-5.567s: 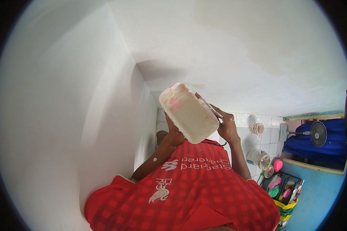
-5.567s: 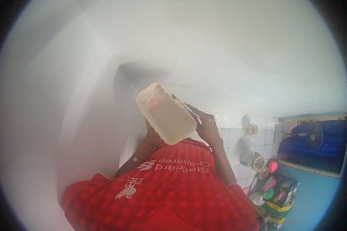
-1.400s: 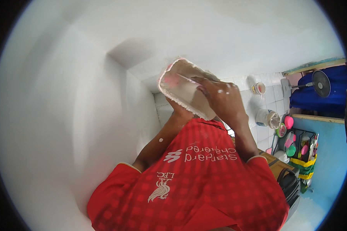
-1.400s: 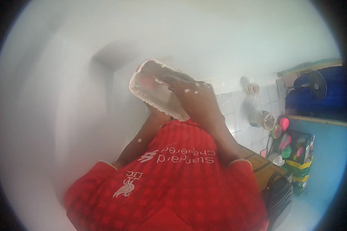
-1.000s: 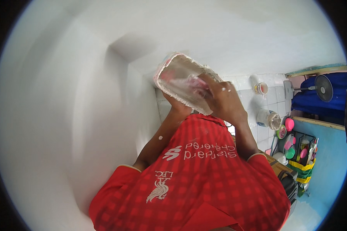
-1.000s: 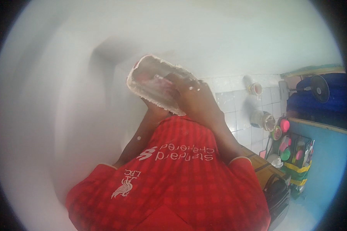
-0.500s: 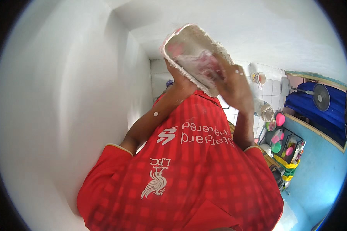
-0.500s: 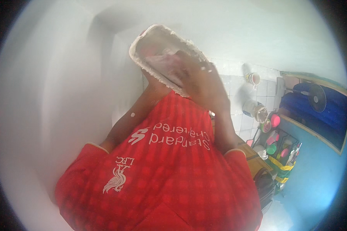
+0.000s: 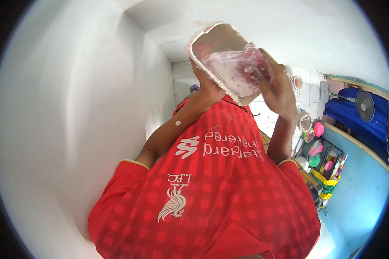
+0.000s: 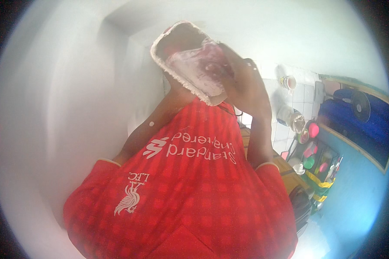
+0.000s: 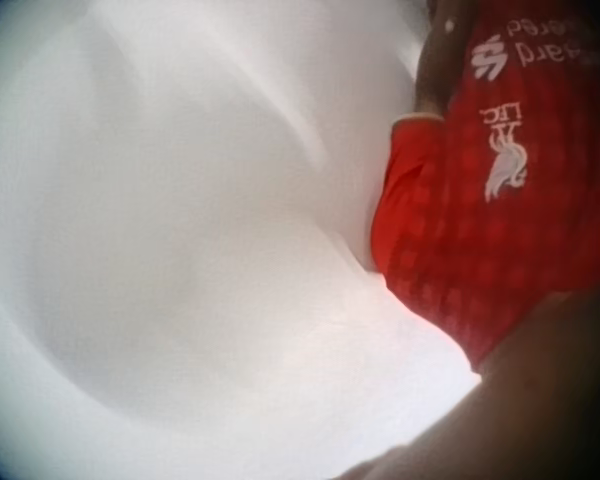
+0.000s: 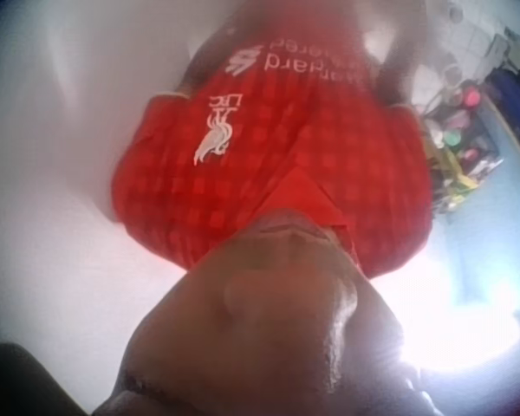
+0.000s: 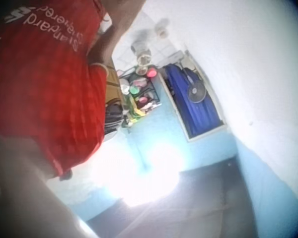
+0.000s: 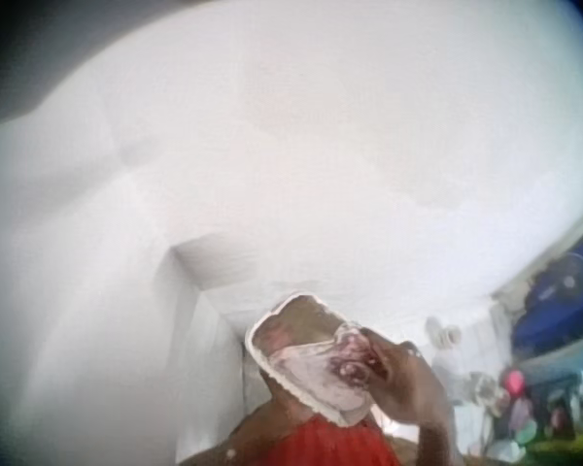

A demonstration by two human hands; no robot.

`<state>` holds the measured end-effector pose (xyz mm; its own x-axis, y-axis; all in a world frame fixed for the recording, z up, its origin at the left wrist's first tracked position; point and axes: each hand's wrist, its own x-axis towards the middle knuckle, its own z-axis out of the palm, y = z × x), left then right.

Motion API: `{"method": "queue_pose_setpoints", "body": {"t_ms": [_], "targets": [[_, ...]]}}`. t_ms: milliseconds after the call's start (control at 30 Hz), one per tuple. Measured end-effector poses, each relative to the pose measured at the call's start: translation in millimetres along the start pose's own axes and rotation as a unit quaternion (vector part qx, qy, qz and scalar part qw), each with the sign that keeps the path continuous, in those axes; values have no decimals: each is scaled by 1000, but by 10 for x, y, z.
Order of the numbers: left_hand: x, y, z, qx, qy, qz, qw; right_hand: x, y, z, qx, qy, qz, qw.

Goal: The person uses a trowel to scoop white plaster from a bucket and applies it to the ceiling and upper wall area. They repeatedly reload the trowel and smooth the surface, working in a small tiled room with scattered tools and containers.

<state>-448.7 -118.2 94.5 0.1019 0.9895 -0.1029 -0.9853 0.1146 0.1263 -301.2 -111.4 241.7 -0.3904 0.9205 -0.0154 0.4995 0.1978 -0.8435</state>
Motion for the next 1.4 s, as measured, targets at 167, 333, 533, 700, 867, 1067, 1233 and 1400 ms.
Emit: {"method": "queue_pose_setpoints", "body": {"t_ms": [167,333,533,700,867,1067,1233,1400], "targets": [[31,6,-9,-53,28,-7,998,87,171,248,-233,63,-114,964],[26,-5,-52,15,52,6,999,68,-80,350,-174,3,-63,983],[-23,16,-209,70,10,10,997,-40,-127,160,-77,65,25,995],[-56,56,-60,60,48,78,994,-40,-13,478,-180,49,-91,978],[38,59,-351,165,-39,89,981,-80,-94,341,-71,50,-26,996],[-36,13,-237,322,-27,149,935,-108,-76,402,-244,66,-97,963],[58,114,-324,434,-27,136,890,-84,-95,335,-187,22,-86,978],[43,69,-174,220,-41,72,972,-107,-189,171,-196,56,-40,978]]}}
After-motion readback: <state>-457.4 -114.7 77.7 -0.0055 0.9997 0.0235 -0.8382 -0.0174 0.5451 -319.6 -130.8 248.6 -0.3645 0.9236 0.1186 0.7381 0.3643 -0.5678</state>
